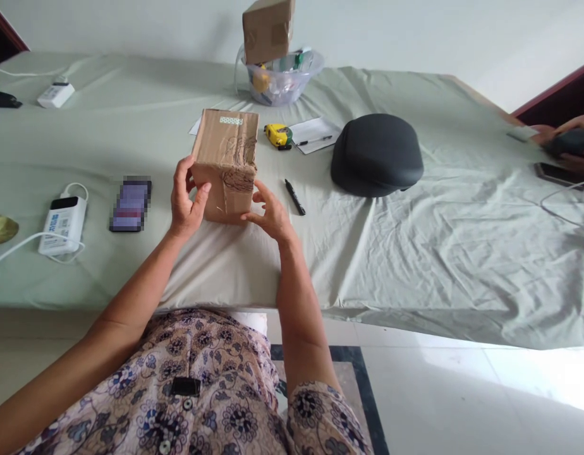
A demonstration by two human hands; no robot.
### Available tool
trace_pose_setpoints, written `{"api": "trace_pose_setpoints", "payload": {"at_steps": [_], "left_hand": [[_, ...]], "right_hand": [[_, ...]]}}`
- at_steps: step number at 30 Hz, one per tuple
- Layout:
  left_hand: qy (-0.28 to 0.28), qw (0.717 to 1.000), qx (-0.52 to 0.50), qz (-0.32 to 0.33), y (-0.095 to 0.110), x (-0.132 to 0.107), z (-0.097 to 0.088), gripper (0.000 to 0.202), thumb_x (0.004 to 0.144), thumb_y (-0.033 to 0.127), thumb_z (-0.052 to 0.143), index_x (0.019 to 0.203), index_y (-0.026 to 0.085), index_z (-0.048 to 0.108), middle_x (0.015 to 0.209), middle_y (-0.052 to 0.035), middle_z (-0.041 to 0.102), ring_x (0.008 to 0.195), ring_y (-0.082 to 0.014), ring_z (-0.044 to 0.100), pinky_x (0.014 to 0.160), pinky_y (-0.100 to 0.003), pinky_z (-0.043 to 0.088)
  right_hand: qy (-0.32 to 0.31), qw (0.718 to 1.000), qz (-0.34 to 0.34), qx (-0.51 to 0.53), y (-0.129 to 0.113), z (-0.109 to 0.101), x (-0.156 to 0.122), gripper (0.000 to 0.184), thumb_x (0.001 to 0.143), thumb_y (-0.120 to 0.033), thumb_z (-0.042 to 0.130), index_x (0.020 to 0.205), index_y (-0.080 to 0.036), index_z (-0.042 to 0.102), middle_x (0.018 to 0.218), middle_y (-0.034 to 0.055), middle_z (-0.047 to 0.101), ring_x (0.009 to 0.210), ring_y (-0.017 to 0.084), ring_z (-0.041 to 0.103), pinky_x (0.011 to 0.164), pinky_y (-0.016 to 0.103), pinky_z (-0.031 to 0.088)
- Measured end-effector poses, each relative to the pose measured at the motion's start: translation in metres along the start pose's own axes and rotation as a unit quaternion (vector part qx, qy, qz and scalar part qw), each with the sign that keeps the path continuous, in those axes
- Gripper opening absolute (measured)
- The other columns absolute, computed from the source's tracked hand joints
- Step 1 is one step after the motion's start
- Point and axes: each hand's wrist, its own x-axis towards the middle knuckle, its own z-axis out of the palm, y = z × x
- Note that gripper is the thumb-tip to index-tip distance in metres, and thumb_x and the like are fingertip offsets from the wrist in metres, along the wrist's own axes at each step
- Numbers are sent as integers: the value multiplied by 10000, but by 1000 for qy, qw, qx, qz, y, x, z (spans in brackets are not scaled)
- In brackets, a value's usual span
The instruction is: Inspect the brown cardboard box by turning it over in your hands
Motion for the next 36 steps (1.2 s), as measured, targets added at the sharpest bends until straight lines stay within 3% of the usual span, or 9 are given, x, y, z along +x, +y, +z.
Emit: {"api": "trace_pose_setpoints", "payload": {"at_steps": [5, 9, 13, 16, 20, 24, 27, 32, 36], "left_hand": [[-7, 1000, 10, -13, -2, -2, -3, 762, 907, 761, 570, 1508, 306, 452, 1548, -136, 493, 1489, -358, 459, 1183, -506, 460], [16, 999, 44, -19, -3, -6, -2, 928, 854, 755, 655, 1586, 271, 355, 1649, -166, 372, 1574, -376, 317, 1287, -535, 316], [31, 997, 67, -17, -7, -11, -1, 908, 917, 766, 537, 1618, 233, 317, 1703, -182, 276, 1617, -377, 208, 1332, -536, 185], [27, 997, 74, -24, -10, -11, -4, 1012, 854, 821, 582, 1626, 229, 304, 1707, -193, 249, 1621, -395, 179, 1328, -555, 170], [33, 994, 99, -42, -12, -12, -2, 1365, 602, 838, 809, 1649, 192, 218, 1700, -261, 188, 1620, -455, 133, 1309, -611, 186], [49, 991, 117, -39, -18, -16, 2, 1299, 665, 681, 857, 1641, 145, 189, 1698, -293, 154, 1625, -447, 127, 1317, -619, 160], [25, 995, 96, -20, -24, -18, 0, 1247, 685, 650, 846, 1633, 159, 201, 1689, -274, 221, 1619, -430, 174, 1323, -605, 170], [-56, 995, 61, 55, -29, -18, -6, 1253, 691, 700, 810, 1641, 218, 151, 1696, -246, 222, 1601, -438, 237, 1271, -588, 326], [-86, 978, 102, 158, -21, -14, -4, 1158, 777, 667, 738, 1642, 234, 102, 1695, -250, 187, 1596, -444, 244, 1231, -612, 380]], "right_hand": [[-29, 998, 6, -60, -11, 6, -5, 984, 709, -463, 866, 1562, -229, 437, 1073, 59, 750, 974, 251, 716, 945, 464, 588], [-24, 998, -25, -60, -18, 13, -6, 979, 742, -638, 825, 1531, -199, 447, 913, 33, 756, 830, 228, 727, 858, 410, 604], [-20, 997, -67, -30, -27, 28, -8, 902, 786, -820, 666, 1418, -199, 494, 883, 49, 768, 773, 203, 732, 792, 356, 604], [-37, 996, -72, -33, -33, 41, -12, 878, 835, -831, 591, 1430, -198, 467, 936, 73, 776, 791, 198, 738, 783, 345, 605], [-47, 994, -92, -41, -37, 55, -15, 847, 904, -815, 488, 1469, -184, 445, 973, 93, 771, 809, 192, 730, 771, 343, 600], [-30, 995, -84, -39, -39, 58, -13, 804, 903, -814, 491, 1427, -206, 513, 974, 91, 766, 807, 195, 716, 780, 358, 599], [51, 995, -86, -25, -41, 49, -10, 745, 904, -781, 534, 1400, -225, 552, 1042, 104, 751, 905, 222, 716, 864, 404, 598], [294, 951, -88, 37, -35, 20, -6, 909, 858, -839, 505, 1570, -296, 354, 1378, 146, 584, 1261, 311, 619, 1029, 532, 534], [342, 928, -107, 104, -28, 5, -1, 899, 863, -893, 361, 1544, -307, 392, 1423, 130, 524, 1383, 342, 548, 1087, 592, 492]]}}
